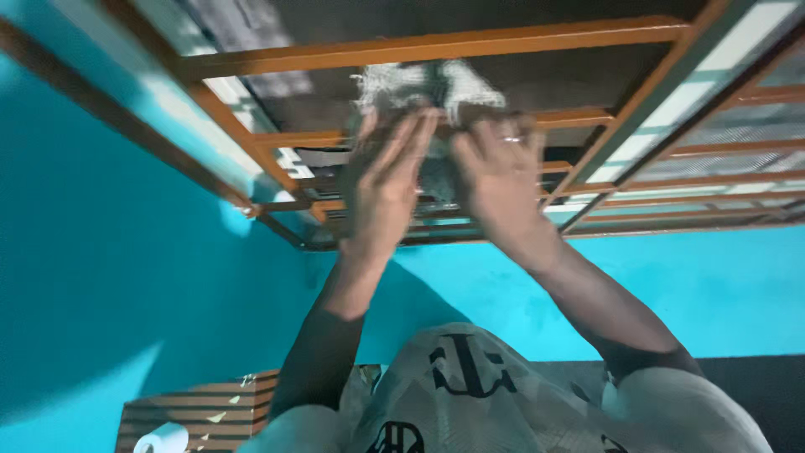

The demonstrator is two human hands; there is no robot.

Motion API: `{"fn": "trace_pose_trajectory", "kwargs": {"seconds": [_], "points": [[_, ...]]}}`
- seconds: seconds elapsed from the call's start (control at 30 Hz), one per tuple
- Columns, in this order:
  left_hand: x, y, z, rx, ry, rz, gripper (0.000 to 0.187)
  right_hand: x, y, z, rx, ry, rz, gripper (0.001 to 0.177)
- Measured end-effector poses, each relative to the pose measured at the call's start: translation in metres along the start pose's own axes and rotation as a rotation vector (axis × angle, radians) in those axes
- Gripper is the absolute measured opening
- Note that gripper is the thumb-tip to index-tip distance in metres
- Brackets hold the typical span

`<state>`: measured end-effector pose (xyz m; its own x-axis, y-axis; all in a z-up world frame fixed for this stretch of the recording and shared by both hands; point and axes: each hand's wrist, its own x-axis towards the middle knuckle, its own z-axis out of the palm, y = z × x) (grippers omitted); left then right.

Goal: The person wipes a window grill and the frame with a cloth, moving the cloth along the bars and the adjacent wall.

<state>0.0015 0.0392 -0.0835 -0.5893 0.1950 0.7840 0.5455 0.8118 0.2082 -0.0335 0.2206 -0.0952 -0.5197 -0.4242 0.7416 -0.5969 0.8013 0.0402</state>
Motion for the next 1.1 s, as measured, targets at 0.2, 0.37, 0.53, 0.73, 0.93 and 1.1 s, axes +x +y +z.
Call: {"fn": "trace_pose_trajectory", "kwargs": {"seconds": [0.2, 0.37, 0.53, 0.73, 0.93, 1.1], "points": [[-0.043, -0.068, -0.065, 0.244, 0.267, -0.144, 0.049, 0.073, -0.115, 0.041, 0.224, 0.186, -0.262, 0.028], [-0.060, -0.074, -0.076, 0.137, 0.434, -0.273, 0.036, 0.101, -0.114, 0.030, 0.353, 0.191, -0.365, 0.022], [-0.045, -0.083, -0.083, 0.163, 0.680, -0.154, 0.038, 0.126, -0.110, 0.016, 0.444, 0.416, -0.525, 0.038], [-0.084, -0.128, -0.068, 0.285, 0.399, -0.380, 0.032, 0.113, -0.138, 0.047, 0.366, 0.282, -0.577, 0.042], [-0.132, -0.113, -0.077, -0.146, 0.603, -0.398, 0.029, 0.076, -0.153, 0.056, 0.398, 0.231, -0.548, 0.039], [-0.140, -0.138, -0.033, -0.040, 0.316, -0.961, 0.012, 0.060, -0.163, 0.088, 0.419, 0.101, -0.549, 0.027]]}}
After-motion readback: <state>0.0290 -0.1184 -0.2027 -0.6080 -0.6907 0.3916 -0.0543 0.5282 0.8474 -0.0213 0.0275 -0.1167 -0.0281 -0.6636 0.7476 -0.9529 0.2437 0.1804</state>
